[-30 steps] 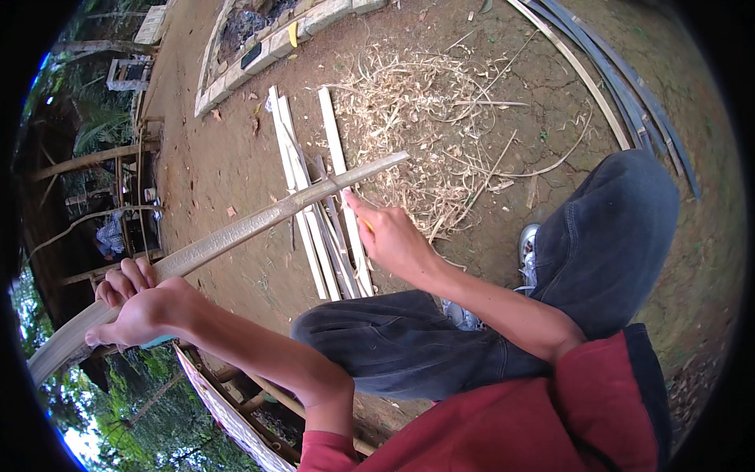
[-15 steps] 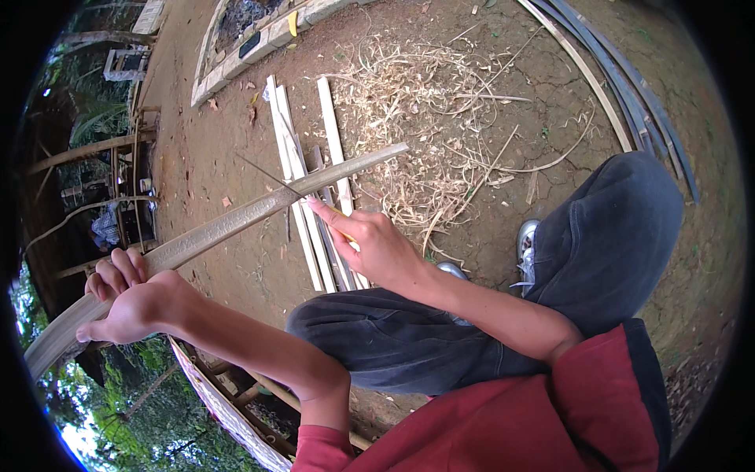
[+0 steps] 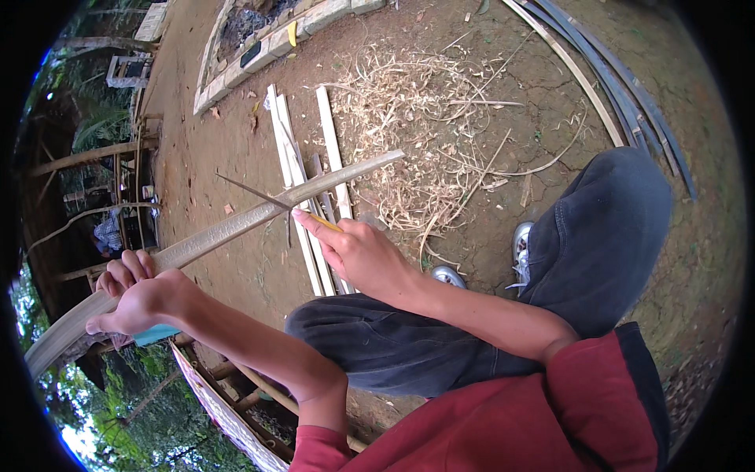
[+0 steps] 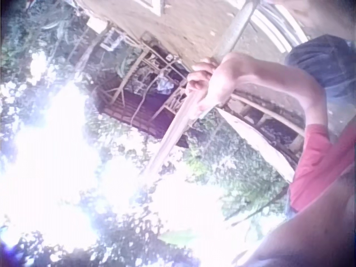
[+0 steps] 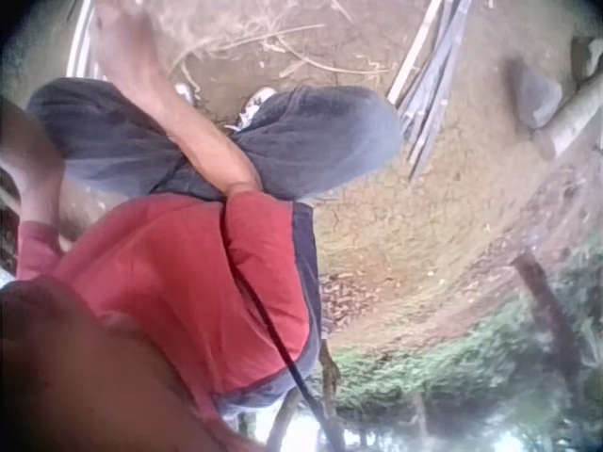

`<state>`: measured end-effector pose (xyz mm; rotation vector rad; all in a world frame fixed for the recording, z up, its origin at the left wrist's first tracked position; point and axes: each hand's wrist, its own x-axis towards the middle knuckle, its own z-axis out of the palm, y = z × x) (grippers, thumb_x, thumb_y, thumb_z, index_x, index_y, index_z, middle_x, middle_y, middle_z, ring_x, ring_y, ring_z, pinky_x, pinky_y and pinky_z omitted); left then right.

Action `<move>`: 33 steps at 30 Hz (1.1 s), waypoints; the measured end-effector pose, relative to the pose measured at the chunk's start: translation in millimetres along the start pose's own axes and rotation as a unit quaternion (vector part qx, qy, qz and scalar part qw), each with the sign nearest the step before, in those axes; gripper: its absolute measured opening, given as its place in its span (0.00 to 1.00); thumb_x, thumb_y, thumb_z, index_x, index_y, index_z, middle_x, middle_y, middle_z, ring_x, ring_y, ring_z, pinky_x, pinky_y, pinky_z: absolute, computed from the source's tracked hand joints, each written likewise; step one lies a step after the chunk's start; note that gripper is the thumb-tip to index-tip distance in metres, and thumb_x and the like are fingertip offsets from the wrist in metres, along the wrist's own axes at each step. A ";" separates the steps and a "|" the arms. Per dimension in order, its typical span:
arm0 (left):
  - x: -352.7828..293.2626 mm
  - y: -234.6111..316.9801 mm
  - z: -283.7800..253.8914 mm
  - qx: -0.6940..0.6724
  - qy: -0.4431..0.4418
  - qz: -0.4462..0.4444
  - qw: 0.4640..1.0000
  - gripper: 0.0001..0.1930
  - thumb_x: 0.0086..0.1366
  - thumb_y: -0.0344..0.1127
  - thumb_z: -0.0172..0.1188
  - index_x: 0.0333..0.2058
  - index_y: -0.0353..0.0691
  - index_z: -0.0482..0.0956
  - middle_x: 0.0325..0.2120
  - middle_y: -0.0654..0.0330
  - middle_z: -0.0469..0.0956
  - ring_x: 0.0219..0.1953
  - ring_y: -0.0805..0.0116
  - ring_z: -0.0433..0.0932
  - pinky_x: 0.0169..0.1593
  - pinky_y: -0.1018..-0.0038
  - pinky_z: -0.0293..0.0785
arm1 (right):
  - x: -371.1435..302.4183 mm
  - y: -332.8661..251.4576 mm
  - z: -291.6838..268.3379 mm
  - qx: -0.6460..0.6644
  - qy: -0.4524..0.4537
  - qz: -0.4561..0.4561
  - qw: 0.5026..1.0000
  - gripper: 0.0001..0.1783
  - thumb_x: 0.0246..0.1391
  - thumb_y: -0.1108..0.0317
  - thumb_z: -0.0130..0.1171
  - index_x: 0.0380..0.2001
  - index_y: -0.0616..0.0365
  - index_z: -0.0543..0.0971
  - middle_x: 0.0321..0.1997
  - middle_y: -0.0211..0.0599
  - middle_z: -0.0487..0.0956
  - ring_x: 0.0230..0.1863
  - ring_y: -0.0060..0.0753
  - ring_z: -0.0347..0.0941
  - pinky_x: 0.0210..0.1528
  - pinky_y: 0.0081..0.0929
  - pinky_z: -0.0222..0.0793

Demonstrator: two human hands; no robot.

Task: The person shaves a long bamboo strip with a small knife, removing thin layers and wood shavings from its surface.

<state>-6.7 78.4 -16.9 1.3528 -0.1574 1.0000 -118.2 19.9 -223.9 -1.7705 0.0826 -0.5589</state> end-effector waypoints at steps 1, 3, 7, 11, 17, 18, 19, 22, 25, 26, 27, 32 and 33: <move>0.1 0.4 0.4 -0.003 0.007 -0.002 1.000 0.33 0.68 0.69 0.24 0.23 0.43 0.56 0.12 0.66 0.49 0.13 0.74 0.42 0.17 0.76 0.38 | -1.4 -2.2 -1.0 0.009 -0.037 0.010 0.999 0.34 0.54 0.77 0.58 0.65 0.48 0.66 0.17 0.40 0.70 0.17 0.35 0.69 0.22 0.36 0.68; -0.4 0.4 1.5 -0.006 0.004 0.003 1.000 0.34 0.68 0.70 0.24 0.23 0.43 0.56 0.12 0.66 0.48 0.13 0.74 0.41 0.17 0.76 0.38 | -3.6 -8.5 -4.9 0.019 -0.043 0.000 0.999 0.32 0.55 0.76 0.56 0.64 0.52 0.66 0.18 0.43 0.74 0.18 0.36 0.72 0.22 0.36 0.72; -3.2 1.9 2.6 0.002 -0.005 0.002 1.000 0.34 0.68 0.70 0.25 0.22 0.44 0.55 0.12 0.67 0.47 0.13 0.74 0.41 0.18 0.76 0.37 | 8.9 -12.0 -17.4 -0.033 -0.061 -0.013 0.997 0.30 0.56 0.77 0.54 0.63 0.61 0.65 0.15 0.40 0.72 0.15 0.32 0.70 0.17 0.32 0.70; -4.5 4.0 5.3 0.007 0.015 0.012 1.000 0.33 0.68 0.70 0.25 0.21 0.45 0.54 0.12 0.67 0.48 0.14 0.74 0.41 0.18 0.75 0.36 | 23.9 5.2 -21.8 -0.087 -0.086 0.173 0.977 0.29 0.55 0.80 0.50 0.62 0.65 0.67 0.13 0.33 0.71 0.12 0.23 0.64 0.12 0.23 0.64; -0.1 -2.5 5.4 -0.003 -0.012 0.004 1.000 0.33 0.68 0.69 0.25 0.22 0.44 0.55 0.13 0.66 0.48 0.13 0.74 0.41 0.17 0.76 0.37 | -2.3 11.8 9.5 0.018 -0.014 -0.005 1.000 0.35 0.52 0.79 0.59 0.64 0.49 0.67 0.15 0.36 0.70 0.15 0.30 0.66 0.20 0.32 0.67; 1.6 -2.9 4.9 -0.001 -0.009 0.002 1.000 0.33 0.68 0.69 0.24 0.22 0.44 0.55 0.13 0.67 0.48 0.13 0.74 0.41 0.17 0.76 0.37 | -2.9 10.7 11.7 0.006 -0.014 0.016 1.000 0.35 0.52 0.79 0.59 0.64 0.50 0.67 0.15 0.36 0.70 0.15 0.30 0.66 0.20 0.32 0.67; 3.5 -3.4 5.0 0.003 0.000 0.007 1.000 0.33 0.68 0.69 0.24 0.22 0.44 0.55 0.12 0.67 0.48 0.13 0.74 0.41 0.17 0.76 0.37 | -1.9 8.8 12.1 0.004 -0.016 0.013 1.000 0.35 0.51 0.79 0.59 0.64 0.50 0.67 0.16 0.36 0.70 0.16 0.30 0.66 0.20 0.32 0.66; 5.9 -4.4 3.7 0.018 0.019 -0.001 1.000 0.33 0.68 0.69 0.24 0.22 0.44 0.55 0.12 0.67 0.48 0.13 0.74 0.42 0.17 0.76 0.38 | 3.5 -0.4 6.0 0.013 -0.023 0.025 0.999 0.36 0.51 0.78 0.60 0.64 0.49 0.67 0.16 0.37 0.69 0.16 0.31 0.66 0.20 0.33 0.65; 4.3 -4.4 0.7 0.022 -0.008 0.026 0.999 0.33 0.68 0.69 0.23 0.22 0.44 0.56 0.12 0.67 0.48 0.13 0.74 0.42 0.17 0.76 0.38 | 5.5 -5.9 0.1 0.014 -0.027 -0.003 1.000 0.36 0.51 0.78 0.60 0.64 0.46 0.67 0.17 0.37 0.67 0.16 0.32 0.66 0.19 0.33 0.66; 3.9 -4.3 0.8 0.021 -0.009 0.017 1.000 0.33 0.68 0.69 0.23 0.22 0.44 0.56 0.12 0.67 0.48 0.13 0.74 0.42 0.17 0.76 0.38 | 6.4 -4.7 -0.6 0.014 -0.033 -0.011 0.999 0.36 0.51 0.78 0.60 0.64 0.46 0.67 0.17 0.37 0.67 0.16 0.32 0.66 0.19 0.33 0.66; 3.5 -4.7 1.2 0.015 -0.009 0.012 1.000 0.33 0.68 0.69 0.23 0.22 0.44 0.56 0.12 0.67 0.48 0.13 0.74 0.42 0.17 0.76 0.38 | 5.8 -4.2 -0.8 0.035 -0.055 -0.049 0.997 0.36 0.51 0.77 0.60 0.64 0.45 0.68 0.17 0.36 0.67 0.16 0.33 0.66 0.19 0.33 0.66; 2.6 -4.5 7.4 -0.006 0.021 0.014 1.000 0.32 0.69 0.67 0.30 0.24 0.42 0.57 0.14 0.66 0.48 0.14 0.75 0.41 0.18 0.77 0.36 | 1.8 -7.7 2.2 -0.013 0.002 0.030 0.999 0.36 0.51 0.77 0.60 0.65 0.45 0.66 0.18 0.37 0.68 0.15 0.33 0.66 0.20 0.35 0.69; 1.3 -3.9 8.0 -0.009 0.016 0.015 1.000 0.32 0.69 0.68 0.30 0.24 0.42 0.57 0.14 0.66 0.48 0.14 0.75 0.41 0.18 0.77 0.36 | 3.4 -8.7 0.5 0.000 -0.028 0.004 1.000 0.36 0.53 0.76 0.59 0.66 0.47 0.65 0.18 0.37 0.68 0.15 0.32 0.67 0.20 0.34 0.70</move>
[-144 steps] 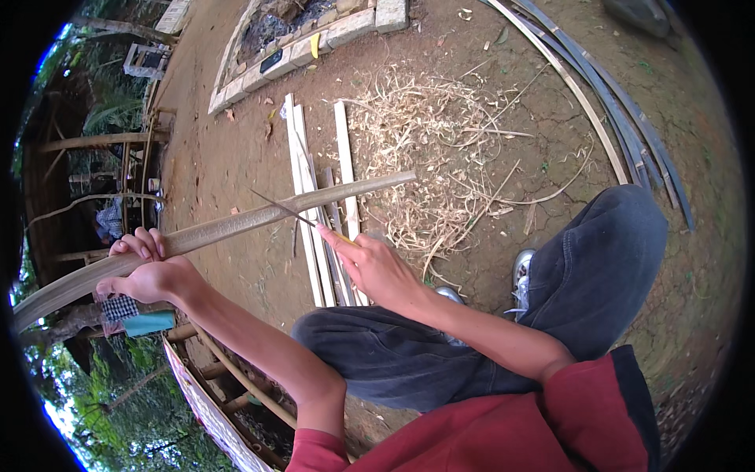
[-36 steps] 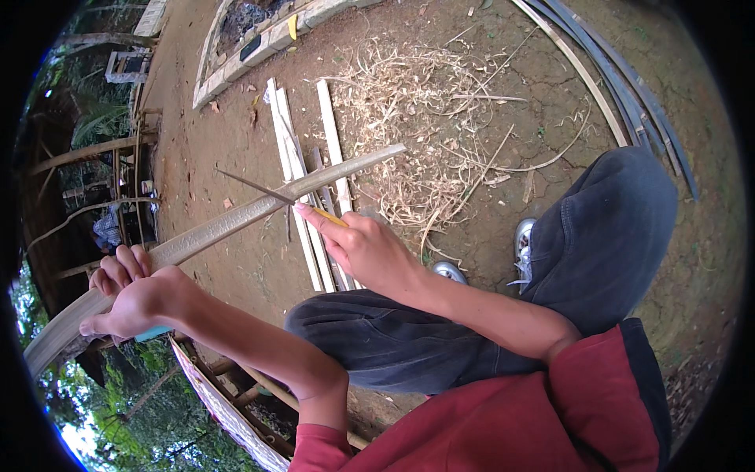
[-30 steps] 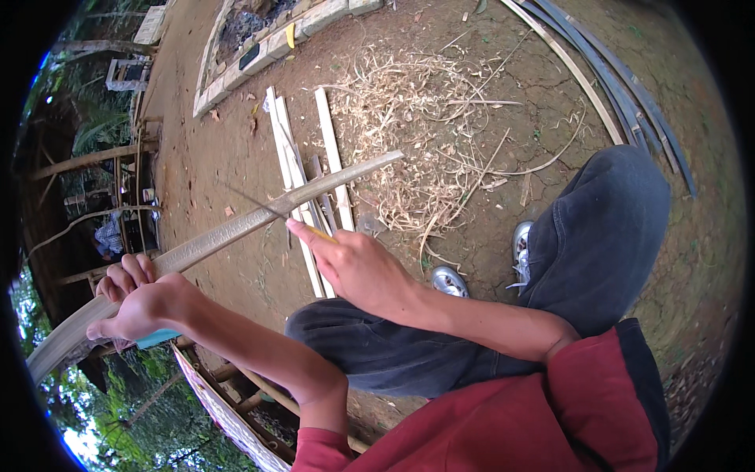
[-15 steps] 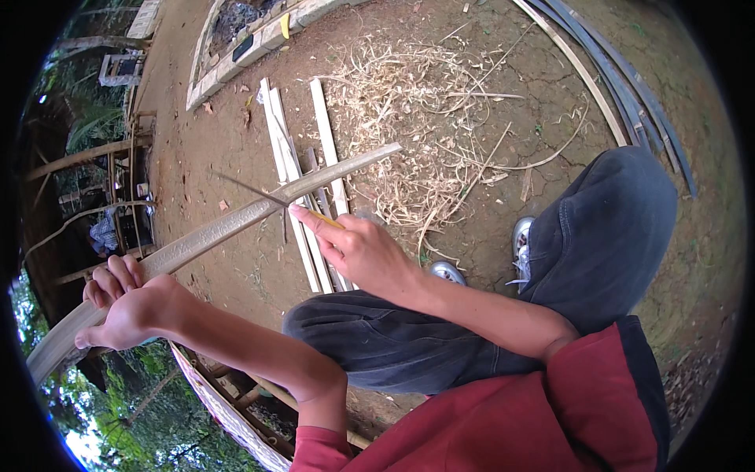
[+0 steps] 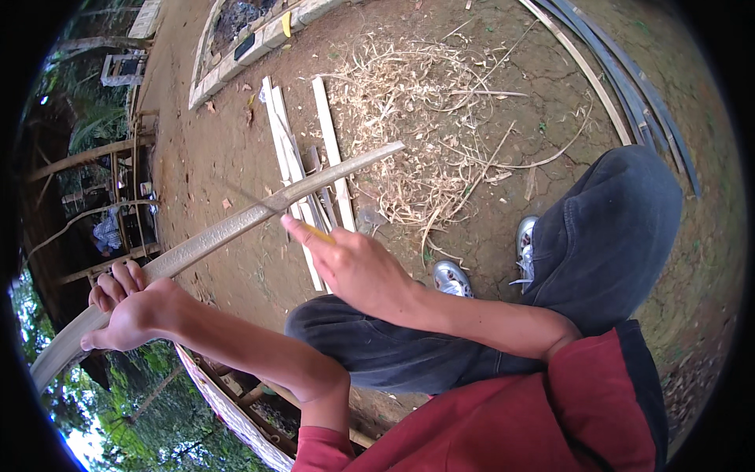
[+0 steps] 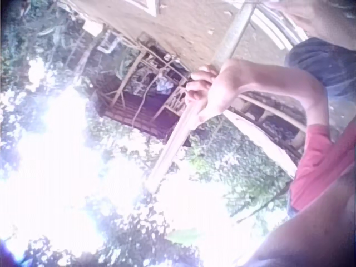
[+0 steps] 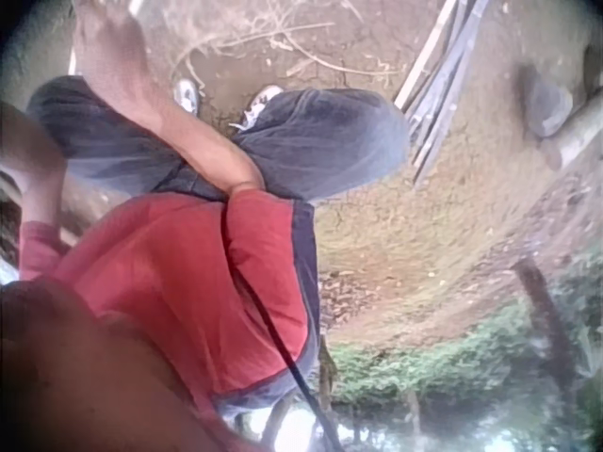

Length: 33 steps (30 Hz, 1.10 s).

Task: The person shaves a long bamboo strip with a small knife, removing thin layers and wood shavings from its surface.

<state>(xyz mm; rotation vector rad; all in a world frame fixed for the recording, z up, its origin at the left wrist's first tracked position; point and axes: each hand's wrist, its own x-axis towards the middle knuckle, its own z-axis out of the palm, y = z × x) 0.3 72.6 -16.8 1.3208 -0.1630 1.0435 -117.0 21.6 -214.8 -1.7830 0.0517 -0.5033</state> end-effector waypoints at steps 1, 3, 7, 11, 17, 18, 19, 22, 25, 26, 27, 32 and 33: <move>-1.5 0.7 -0.1 0.003 0.005 0.003 1.000 0.32 0.68 0.68 0.30 0.24 0.42 0.57 0.14 0.66 0.48 0.14 0.75 0.41 0.18 0.77 0.36 | 1.2 -2.5 -2.1 0.008 -0.010 -0.027 1.000 0.36 0.54 0.76 0.58 0.66 0.49 0.63 0.17 0.37 0.69 0.15 0.32 0.68 0.19 0.32 0.71; -4.3 2.2 -0.2 -0.012 -0.009 -0.001 1.000 0.32 0.68 0.68 0.31 0.24 0.42 0.57 0.14 0.66 0.48 0.14 0.75 0.41 0.18 0.77 0.36 | 6.3 -4.2 -9.2 0.040 -0.045 -0.090 0.994 0.33 0.56 0.76 0.54 0.66 0.56 0.62 0.14 0.36 0.67 0.14 0.28 0.68 0.16 0.29 0.71; -7.2 6.5 -0.6 0.009 -0.016 0.004 1.000 0.32 0.69 0.68 0.25 0.22 0.44 0.56 0.13 0.67 0.49 0.13 0.74 0.42 0.17 0.77 0.38 | 22.4 12.6 -18.0 -0.121 -0.069 0.152 0.979 0.32 0.54 0.83 0.49 0.64 0.63 0.63 0.12 0.33 0.66 0.10 0.23 0.62 0.14 0.23 0.68; -4.1 5.0 1.0 0.012 -0.033 -0.004 0.999 0.32 0.69 0.68 0.25 0.21 0.44 0.55 0.13 0.67 0.49 0.13 0.74 0.42 0.17 0.76 0.39 | 9.8 25.9 -8.5 -0.011 -0.047 0.052 0.998 0.32 0.55 0.79 0.53 0.65 0.63 0.62 0.16 0.43 0.71 0.17 0.33 0.69 0.21 0.33 0.73; -0.3 2.7 -1.3 0.017 -0.021 -0.008 1.000 0.33 0.68 0.68 0.24 0.21 0.44 0.55 0.13 0.67 0.49 0.13 0.74 0.42 0.16 0.76 0.38 | 7.3 68.0 4.2 -0.063 -0.016 0.161 0.985 0.29 0.58 0.79 0.47 0.64 0.62 0.64 0.13 0.32 0.67 0.11 0.21 0.60 0.10 0.19 0.60; 0.2 2.3 -1.2 0.022 -0.009 -0.004 1.000 0.33 0.68 0.68 0.24 0.21 0.44 0.55 0.13 0.66 0.49 0.13 0.74 0.42 0.16 0.76 0.39 | 9.0 78.2 4.2 -0.076 0.002 0.176 0.982 0.27 0.58 0.81 0.45 0.62 0.65 0.65 0.11 0.32 0.67 0.08 0.19 0.57 0.07 0.17 0.55; 0.7 2.0 -1.2 0.030 -0.015 0.005 0.999 0.32 0.69 0.68 0.24 0.21 0.45 0.55 0.12 0.67 0.48 0.13 0.74 0.41 0.16 0.76 0.38 | 7.7 82.6 9.7 -0.018 -0.003 0.156 0.988 0.27 0.58 0.80 0.45 0.62 0.65 0.65 0.11 0.32 0.67 0.09 0.19 0.57 0.08 0.18 0.55; 2.4 -0.7 -1.5 0.008 -0.052 0.003 0.999 0.32 0.69 0.68 0.24 0.21 0.44 0.55 0.12 0.67 0.48 0.13 0.75 0.41 0.16 0.77 0.37 | 0.9 95.8 18.1 0.021 0.018 -0.012 1.000 0.27 0.58 0.80 0.46 0.62 0.65 0.65 0.11 0.31 0.68 0.09 0.20 0.58 0.08 0.19 0.55; 4.1 -1.7 -1.7 -0.002 -0.051 -0.006 0.999 0.32 0.69 0.68 0.24 0.21 0.44 0.55 0.12 0.67 0.47 0.13 0.75 0.41 0.16 0.77 0.36 | -2.3 104.5 16.3 -0.003 0.009 0.106 0.994 0.26 0.59 0.79 0.45 0.62 0.65 0.65 0.11 0.30 0.67 0.09 0.19 0.57 0.07 0.16 0.53; 4.4 -1.4 -1.8 -0.001 -0.047 -0.003 0.999 0.32 0.69 0.68 0.24 0.21 0.44 0.55 0.12 0.67 0.47 0.13 0.75 0.41 0.16 0.77 0.36 | -2.1 105.3 15.8 -0.019 0.012 0.146 0.989 0.26 0.59 0.79 0.45 0.62 0.65 0.65 0.11 0.30 0.67 0.09 0.18 0.57 0.07 0.15 0.52; 4.5 -1.2 -2.0 -0.003 -0.049 -0.007 0.999 0.32 0.69 0.68 0.24 0.21 0.44 0.56 0.12 0.67 0.47 0.13 0.75 0.41 0.16 0.78 0.36 | -0.5 107.5 13.1 -0.044 -0.002 0.234 0.971 0.28 0.57 0.80 0.50 0.62 0.61 0.67 0.15 0.35 0.75 0.10 0.22 0.64 0.11 0.21 0.61; 3.2 -0.5 -1.0 0.000 -0.070 0.004 0.998 0.32 0.69 0.67 0.25 0.21 0.43 0.56 0.12 0.66 0.47 0.12 0.75 0.42 0.16 0.77 0.36 | 3.1 106.1 16.6 0.044 0.018 0.129 0.991 0.25 0.59 0.79 0.46 0.61 0.68 0.66 0.11 0.32 0.67 0.08 0.19 0.58 0.07 0.15 0.53; 2.5 -0.2 -0.8 -0.005 -0.074 0.004 0.997 0.33 0.69 0.67 0.25 0.21 0.43 0.56 0.12 0.66 0.47 0.12 0.75 0.42 0.16 0.77 0.36 | 3.0 105.8 19.0 0.039 0.020 0.089 0.995 0.25 0.59 0.79 0.46 0.61 0.68 0.66 0.11 0.32 0.68 0.08 0.19 0.58 0.08 0.15 0.53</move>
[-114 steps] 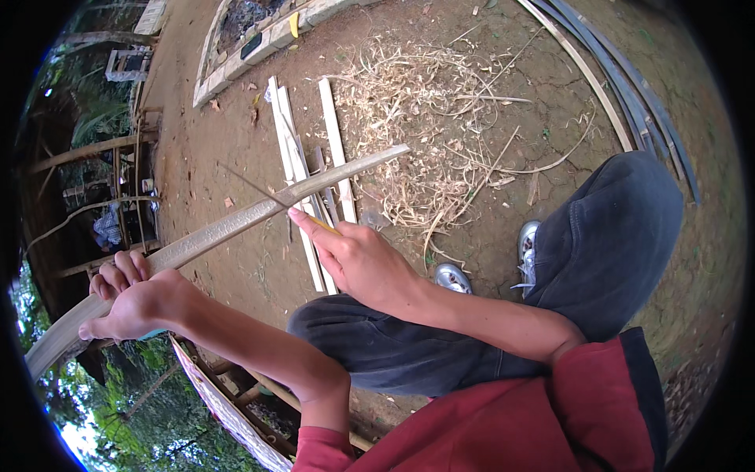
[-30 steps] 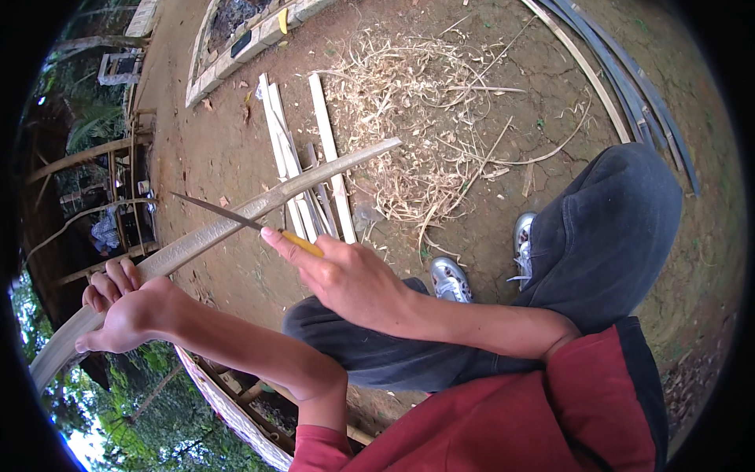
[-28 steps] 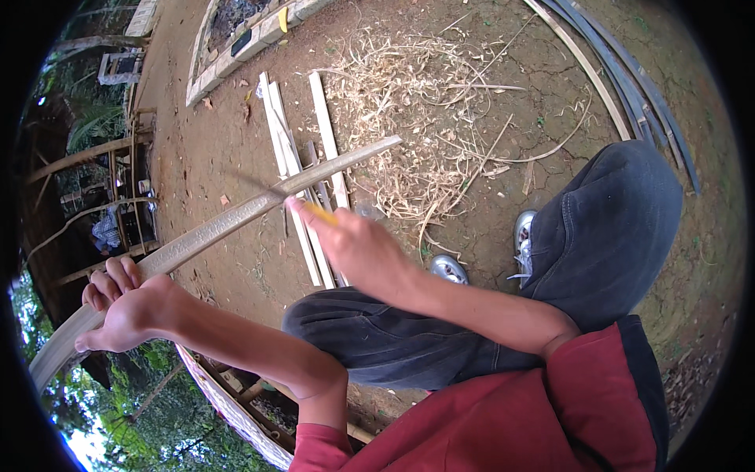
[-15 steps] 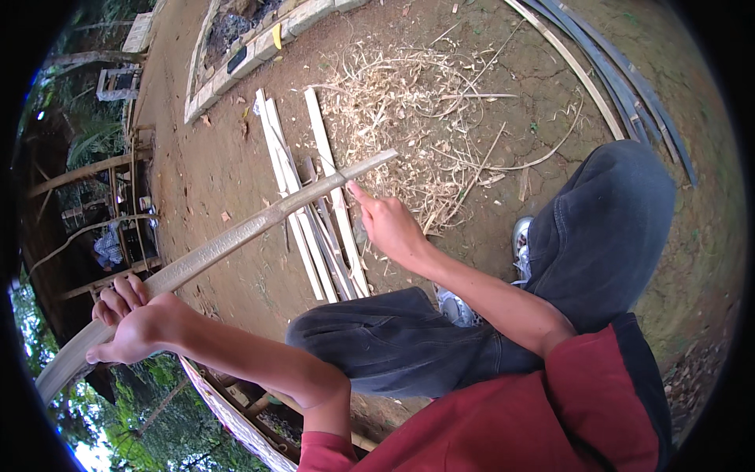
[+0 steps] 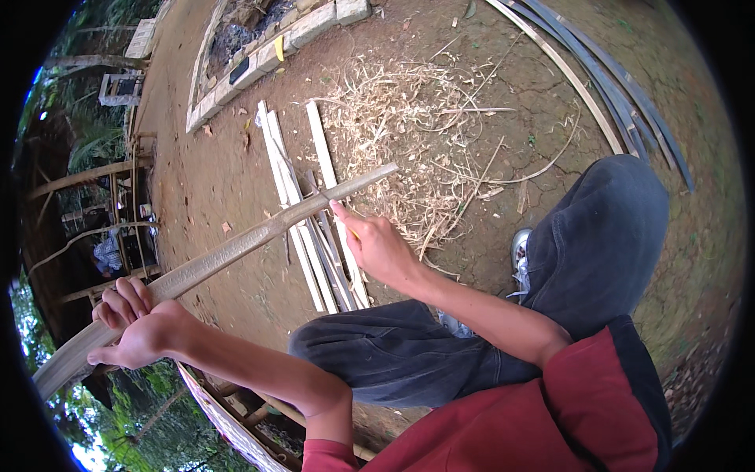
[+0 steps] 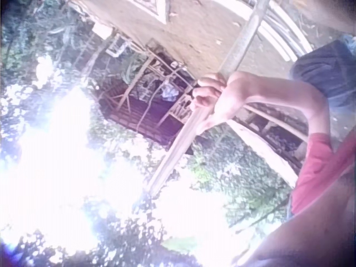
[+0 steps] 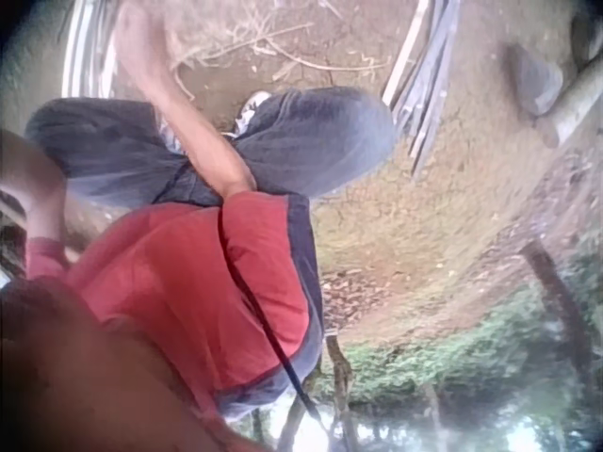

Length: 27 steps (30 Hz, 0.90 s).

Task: The person shaves a long bamboo strip with a small knife, removing thin layers and wood shavings from its surface.

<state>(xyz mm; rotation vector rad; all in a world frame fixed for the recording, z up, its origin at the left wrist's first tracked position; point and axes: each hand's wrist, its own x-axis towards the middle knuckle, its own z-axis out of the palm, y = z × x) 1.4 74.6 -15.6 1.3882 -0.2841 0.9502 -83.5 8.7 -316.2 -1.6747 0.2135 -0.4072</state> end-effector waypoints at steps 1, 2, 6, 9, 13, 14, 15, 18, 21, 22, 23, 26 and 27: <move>-0.7 0.5 0.4 0.002 -0.001 0.001 1.000 0.33 0.69 0.67 0.25 0.21 0.43 0.56 0.12 0.66 0.48 0.12 0.75 0.42 0.16 0.77 0.36 | -0.6 1.0 0.2 0.015 -0.018 -0.055 0.998 0.25 0.59 0.79 0.46 0.61 0.68 0.66 0.11 0.33 0.68 0.08 0.19 0.58 0.08 0.15 0.54; -1.3 1.3 1.2 0.008 -0.006 0.008 1.000 0.33 0.69 0.67 0.25 0.21 0.43 0.56 0.12 0.66 0.48 0.12 0.75 0.42 0.16 0.77 0.36 | 0.0 2.4 0.8 -0.020 0.020 -0.106 0.994 0.26 0.57 0.80 0.47 0.61 0.68 0.66 0.12 0.34 0.70 0.08 0.20 0.58 0.08 0.15 0.55; -3.8 4.9 4.1 0.003 0.021 -0.009 1.000 0.32 0.69 0.67 0.25 0.21 0.44 0.56 0.12 0.66 0.48 0.12 0.75 0.42 0.16 0.77 0.36 | 0.9 11.1 -3.6 -0.150 0.006 0.107 0.983 0.26 0.56 0.81 0.47 0.60 0.69 0.67 0.13 0.35 0.70 0.08 0.19 0.58 0.08 0.15 0.56; -5.4 5.7 4.7 0.000 0.010 -0.006 1.000 0.32 0.69 0.67 0.25 0.21 0.44 0.56 0.12 0.66 0.48 0.13 0.75 0.42 0.16 0.77 0.36 | -1.1 13.9 -1.6 0.028 -0.032 0.046 0.998 0.26 0.57 0.80 0.46 0.60 0.70 0.66 0.11 0.33 0.68 0.08 0.19 0.57 0.07 0.15 0.53; -3.5 4.4 3.2 -0.014 0.008 -0.018 1.000 0.32 0.69 0.67 0.26 0.21 0.44 0.56 0.12 0.66 0.47 0.13 0.75 0.41 0.16 0.77 0.35 | -3.1 16.9 1.2 -0.047 0.008 0.011 0.999 0.25 0.58 0.80 0.46 0.60 0.70 0.67 0.12 0.34 0.69 0.08 0.19 0.58 0.07 0.16 0.53; -2.6 4.2 2.8 -0.015 0.009 -0.017 1.000 0.32 0.69 0.67 0.26 0.21 0.44 0.56 0.12 0.66 0.47 0.13 0.75 0.41 0.16 0.77 0.35 | -3.7 16.8 1.6 -0.069 0.000 0.107 0.992 0.25 0.57 0.81 0.48 0.59 0.71 0.67 0.13 0.36 0.72 0.08 0.19 0.59 0.07 0.17 0.54; -1.6 4.0 2.5 -0.012 0.015 -0.014 1.000 0.32 0.69 0.67 0.26 0.21 0.44 0.56 0.12 0.66 0.47 0.13 0.75 0.41 0.16 0.77 0.35 | -3.1 17.0 1.0 -0.036 -0.008 0.103 0.994 0.25 0.56 0.81 0.48 0.59 0.71 0.67 0.13 0.36 0.72 0.08 0.19 0.60 0.07 0.17 0.54; -0.4 2.8 1.1 -0.019 0.012 -0.011 1.000 0.33 0.69 0.68 0.26 0.21 0.43 0.57 0.12 0.67 0.47 0.13 0.75 0.41 0.16 0.77 0.35 | -1.8 16.2 -1.4 -0.009 0.057 0.054 0.997 0.26 0.56 0.82 0.48 0.59 0.72 0.66 0.12 0.35 0.71 0.08 0.19 0.59 0.06 0.16 0.53; -0.8 1.6 0.2 -0.009 -0.010 0.007 1.000 0.32 0.68 0.69 0.29 0.22 0.44 0.57 0.11 0.68 0.47 0.12 0.78 0.42 0.16 0.81 0.35 | -1.7 13.2 -2.9 0.015 -0.049 0.078 0.996 0.27 0.55 0.81 0.51 0.60 0.65 0.68 0.16 0.39 0.78 0.10 0.22 0.67 0.12 0.21 0.62; -0.7 1.5 0.4 -0.009 0.001 -0.002 1.000 0.33 0.68 0.69 0.28 0.22 0.43 0.57 0.11 0.67 0.47 0.12 0.77 0.42 0.17 0.80 0.36 | -0.1 13.9 -4.7 0.028 -0.041 0.059 0.997 0.27 0.55 0.81 0.51 0.60 0.65 0.68 0.15 0.38 0.77 0.10 0.22 0.66 0.11 0.21 0.62; -0.8 1.5 0.5 -0.008 0.008 -0.005 1.000 0.33 0.69 0.68 0.27 0.22 0.43 0.57 0.11 0.67 0.47 0.13 0.76 0.42 0.17 0.78 0.36 | -0.6 13.4 -4.3 -0.012 -0.012 0.090 0.996 0.26 0.55 0.81 0.51 0.60 0.66 0.68 0.15 0.37 0.77 0.10 0.22 0.66 0.11 0.20 0.62; -1.3 2.8 0.9 -0.019 0.025 -0.017 0.999 0.33 0.69 0.68 0.26 0.22 0.43 0.57 0.11 0.66 0.47 0.13 0.75 0.41 0.17 0.77 0.36 | -0.1 18.1 -5.2 -0.145 0.007 0.132 0.981 0.26 0.56 0.81 0.51 0.60 0.67 0.68 0.14 0.36 0.76 0.10 0.20 0.66 0.11 0.18 0.61; -1.5 3.6 1.1 -0.020 0.029 -0.019 0.999 0.33 0.69 0.68 0.25 0.22 0.43 0.57 0.11 0.66 0.47 0.13 0.75 0.41 0.17 0.77 0.36 | 0.8 21.4 -6.3 -0.095 0.001 0.115 0.989 0.26 0.55 0.81 0.51 0.60 0.66 0.68 0.14 0.37 0.76 0.11 0.20 0.66 0.11 0.18 0.62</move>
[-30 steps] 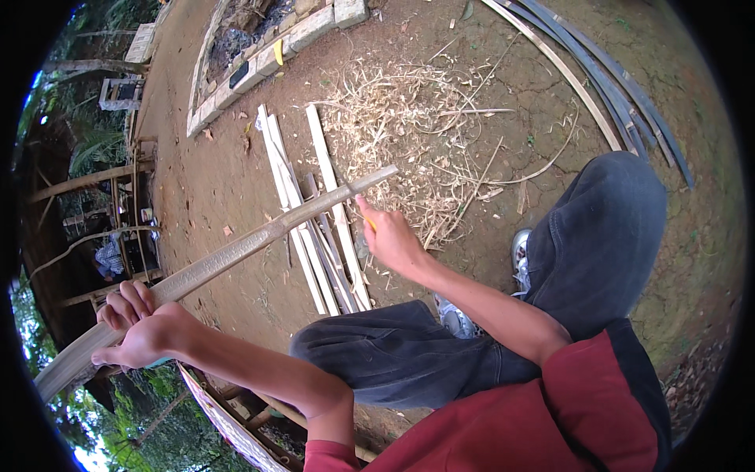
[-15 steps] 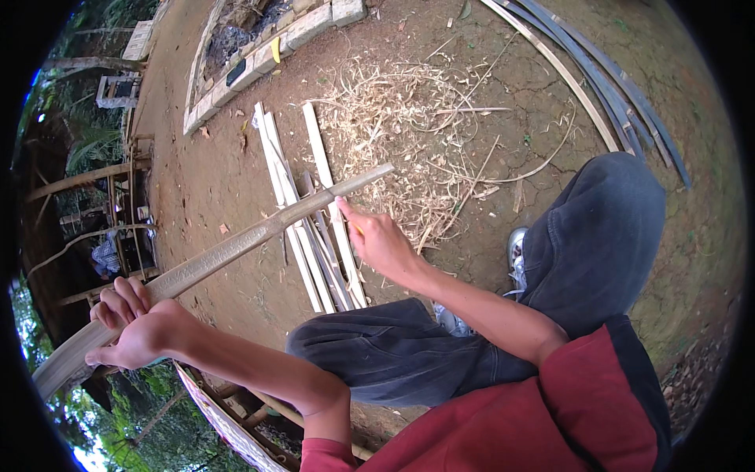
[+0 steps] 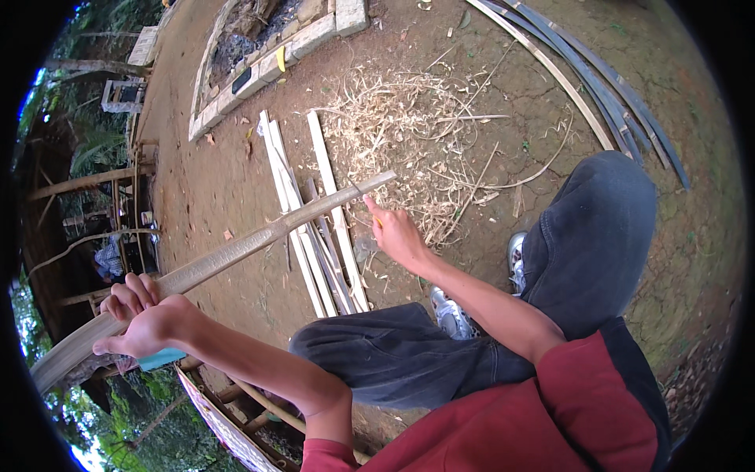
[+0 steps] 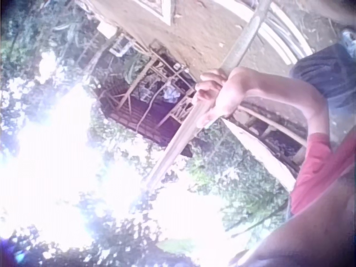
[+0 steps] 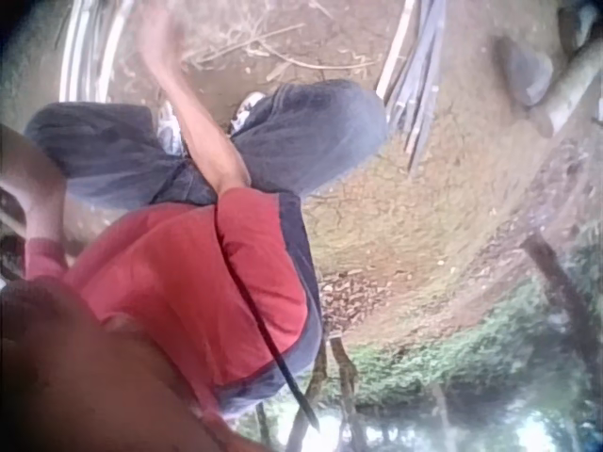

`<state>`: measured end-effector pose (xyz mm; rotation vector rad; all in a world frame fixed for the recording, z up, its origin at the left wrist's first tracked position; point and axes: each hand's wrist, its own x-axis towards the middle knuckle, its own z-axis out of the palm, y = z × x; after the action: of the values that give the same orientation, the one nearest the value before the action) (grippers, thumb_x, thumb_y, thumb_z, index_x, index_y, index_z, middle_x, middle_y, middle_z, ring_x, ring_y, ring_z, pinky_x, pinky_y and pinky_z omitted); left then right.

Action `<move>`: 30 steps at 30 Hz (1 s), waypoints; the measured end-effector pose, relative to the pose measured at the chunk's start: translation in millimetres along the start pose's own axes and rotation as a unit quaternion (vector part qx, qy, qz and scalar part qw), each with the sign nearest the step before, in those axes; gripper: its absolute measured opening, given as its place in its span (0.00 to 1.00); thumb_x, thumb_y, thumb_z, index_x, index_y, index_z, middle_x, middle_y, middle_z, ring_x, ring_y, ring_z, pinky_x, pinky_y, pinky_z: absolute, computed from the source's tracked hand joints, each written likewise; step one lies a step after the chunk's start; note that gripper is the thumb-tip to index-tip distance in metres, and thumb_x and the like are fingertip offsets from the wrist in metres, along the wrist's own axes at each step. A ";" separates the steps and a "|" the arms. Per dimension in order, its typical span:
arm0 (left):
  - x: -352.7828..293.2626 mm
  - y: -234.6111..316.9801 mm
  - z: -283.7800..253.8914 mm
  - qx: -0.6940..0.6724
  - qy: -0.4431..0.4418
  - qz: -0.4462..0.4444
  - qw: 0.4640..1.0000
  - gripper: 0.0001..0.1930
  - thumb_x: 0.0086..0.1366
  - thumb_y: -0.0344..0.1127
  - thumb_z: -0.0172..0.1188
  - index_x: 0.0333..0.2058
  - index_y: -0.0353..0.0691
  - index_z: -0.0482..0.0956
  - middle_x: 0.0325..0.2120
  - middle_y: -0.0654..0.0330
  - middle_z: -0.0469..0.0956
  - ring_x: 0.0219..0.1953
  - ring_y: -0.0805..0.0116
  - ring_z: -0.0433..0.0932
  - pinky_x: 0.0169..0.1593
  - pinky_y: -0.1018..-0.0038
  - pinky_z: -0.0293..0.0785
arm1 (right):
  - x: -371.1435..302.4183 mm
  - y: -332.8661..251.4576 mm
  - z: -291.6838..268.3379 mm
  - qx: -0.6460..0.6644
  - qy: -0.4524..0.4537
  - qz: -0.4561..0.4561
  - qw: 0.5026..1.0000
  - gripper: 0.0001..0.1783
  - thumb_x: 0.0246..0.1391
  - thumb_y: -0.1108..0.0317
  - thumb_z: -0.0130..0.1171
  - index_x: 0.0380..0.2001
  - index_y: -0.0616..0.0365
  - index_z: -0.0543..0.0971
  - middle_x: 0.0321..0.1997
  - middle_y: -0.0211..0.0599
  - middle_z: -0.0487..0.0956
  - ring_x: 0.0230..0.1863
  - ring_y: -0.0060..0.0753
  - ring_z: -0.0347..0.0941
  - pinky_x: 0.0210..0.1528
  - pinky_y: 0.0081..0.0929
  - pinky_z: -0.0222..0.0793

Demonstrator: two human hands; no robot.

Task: The person shaves a long bamboo strip with a small knife, removing thin layers and wood shavings from its surface.

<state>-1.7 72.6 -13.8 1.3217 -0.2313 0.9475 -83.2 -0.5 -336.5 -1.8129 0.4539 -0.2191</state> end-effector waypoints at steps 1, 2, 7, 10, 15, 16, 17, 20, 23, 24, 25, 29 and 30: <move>-1.0 0.3 -0.4 -0.006 -0.008 0.001 1.000 0.33 0.69 0.68 0.25 0.22 0.43 0.57 0.11 0.66 0.47 0.13 0.75 0.42 0.18 0.77 0.36 | -0.9 1.5 2.4 0.031 -0.004 -0.010 0.999 0.26 0.55 0.81 0.51 0.60 0.65 0.69 0.14 0.37 0.76 0.11 0.20 0.66 0.11 0.18 0.62; -1.6 1.0 -0.5 -0.004 -0.017 0.004 1.000 0.33 0.69 0.68 0.25 0.22 0.43 0.57 0.12 0.66 0.47 0.14 0.75 0.42 0.18 0.77 0.36 | -0.8 3.9 3.7 0.050 0.000 -0.016 0.999 0.27 0.55 0.81 0.51 0.60 0.64 0.69 0.14 0.37 0.76 0.11 0.20 0.66 0.11 0.19 0.62; -3.4 2.7 -1.3 0.007 -0.006 0.001 1.000 0.33 0.70 0.67 0.24 0.23 0.42 0.57 0.12 0.66 0.47 0.14 0.74 0.42 0.18 0.76 0.36 | 1.4 10.0 4.6 0.060 0.021 -0.024 0.998 0.27 0.55 0.81 0.52 0.60 0.63 0.70 0.17 0.42 0.79 0.11 0.21 0.67 0.12 0.22 0.62; -1.5 2.2 -0.6 0.013 0.007 -0.001 1.000 0.33 0.70 0.67 0.23 0.23 0.42 0.57 0.12 0.66 0.47 0.14 0.74 0.42 0.18 0.76 0.36 | 4.0 8.4 1.6 0.037 0.004 -0.008 0.999 0.27 0.54 0.80 0.52 0.60 0.65 0.69 0.19 0.45 0.80 0.12 0.21 0.67 0.12 0.22 0.62; 0.5 -1.8 -7.5 0.038 0.014 0.008 0.999 0.33 0.70 0.67 0.22 0.23 0.42 0.57 0.13 0.66 0.47 0.15 0.74 0.42 0.18 0.76 0.37 | 0.6 4.7 4.8 0.053 -0.016 -0.048 0.997 0.26 0.56 0.80 0.52 0.60 0.64 0.69 0.15 0.36 0.76 0.10 0.19 0.65 0.09 0.17 0.58; 1.5 -2.6 -10.0 0.034 0.016 0.001 0.999 0.33 0.70 0.67 0.22 0.23 0.42 0.57 0.13 0.66 0.47 0.14 0.74 0.42 0.18 0.76 0.37 | -0.9 3.8 8.0 0.068 -0.036 -0.074 0.994 0.26 0.56 0.80 0.52 0.60 0.64 0.69 0.15 0.35 0.75 0.10 0.19 0.64 0.09 0.16 0.57; 4.7 -3.8 -11.1 0.027 0.017 -0.004 0.999 0.33 0.70 0.67 0.22 0.23 0.42 0.57 0.13 0.66 0.48 0.14 0.74 0.42 0.18 0.76 0.37 | 0.2 5.6 7.7 0.009 -0.017 -0.080 0.997 0.26 0.55 0.80 0.52 0.60 0.64 0.69 0.15 0.35 0.75 0.10 0.19 0.64 0.09 0.17 0.57; 12.5 -6.4 -14.3 0.020 0.028 -0.019 0.999 0.33 0.70 0.67 0.21 0.23 0.42 0.57 0.12 0.66 0.48 0.14 0.74 0.42 0.18 0.77 0.37 | -0.5 8.1 11.7 -0.025 0.034 -0.011 0.999 0.26 0.56 0.81 0.49 0.60 0.67 0.67 0.12 0.35 0.71 0.09 0.19 0.59 0.07 0.15 0.54; 14.0 -9.3 -17.1 0.030 0.037 -0.022 0.999 0.33 0.70 0.67 0.20 0.23 0.43 0.56 0.13 0.66 0.48 0.14 0.74 0.42 0.18 0.77 0.37 | -1.0 11.4 17.0 0.021 0.020 -0.081 0.996 0.25 0.56 0.81 0.48 0.59 0.68 0.68 0.11 0.33 0.69 0.09 0.19 0.58 0.07 0.14 0.53; 13.8 -9.6 -17.6 0.034 0.041 -0.018 0.998 0.33 0.70 0.67 0.20 0.23 0.43 0.56 0.13 0.66 0.48 0.14 0.74 0.42 0.18 0.77 0.37 | 0.2 14.3 16.1 0.038 -0.006 -0.126 0.991 0.26 0.56 0.81 0.48 0.59 0.69 0.68 0.11 0.32 0.69 0.09 0.18 0.58 0.07 0.13 0.53; 13.5 -9.7 -18.2 0.032 0.039 -0.018 0.999 0.33 0.70 0.67 0.20 0.23 0.43 0.56 0.13 0.66 0.48 0.14 0.74 0.42 0.18 0.77 0.37 | 0.6 16.4 17.0 0.025 -0.007 -0.131 0.991 0.26 0.56 0.81 0.47 0.60 0.69 0.68 0.10 0.32 0.67 0.08 0.18 0.58 0.06 0.14 0.52; 11.7 -7.6 -18.6 0.025 0.042 -0.022 0.999 0.32 0.70 0.67 0.21 0.23 0.43 0.56 0.13 0.66 0.48 0.14 0.74 0.42 0.18 0.77 0.38 | 7.3 29.8 14.9 -0.060 0.035 0.020 0.997 0.24 0.57 0.80 0.46 0.59 0.70 0.69 0.09 0.32 0.67 0.07 0.18 0.56 0.05 0.15 0.50; 11.2 -7.3 -18.4 0.033 0.047 -0.019 0.998 0.32 0.70 0.66 0.21 0.23 0.43 0.56 0.13 0.66 0.48 0.14 0.74 0.42 0.18 0.77 0.38 | 7.6 31.6 16.6 -0.024 0.005 0.015 1.000 0.24 0.57 0.80 0.46 0.59 0.70 0.69 0.09 0.32 0.67 0.07 0.18 0.56 0.05 0.15 0.50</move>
<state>3.8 94.4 -17.1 1.3341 -0.1032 0.9895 -76.1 3.7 -372.0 -1.8505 0.4973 -0.1989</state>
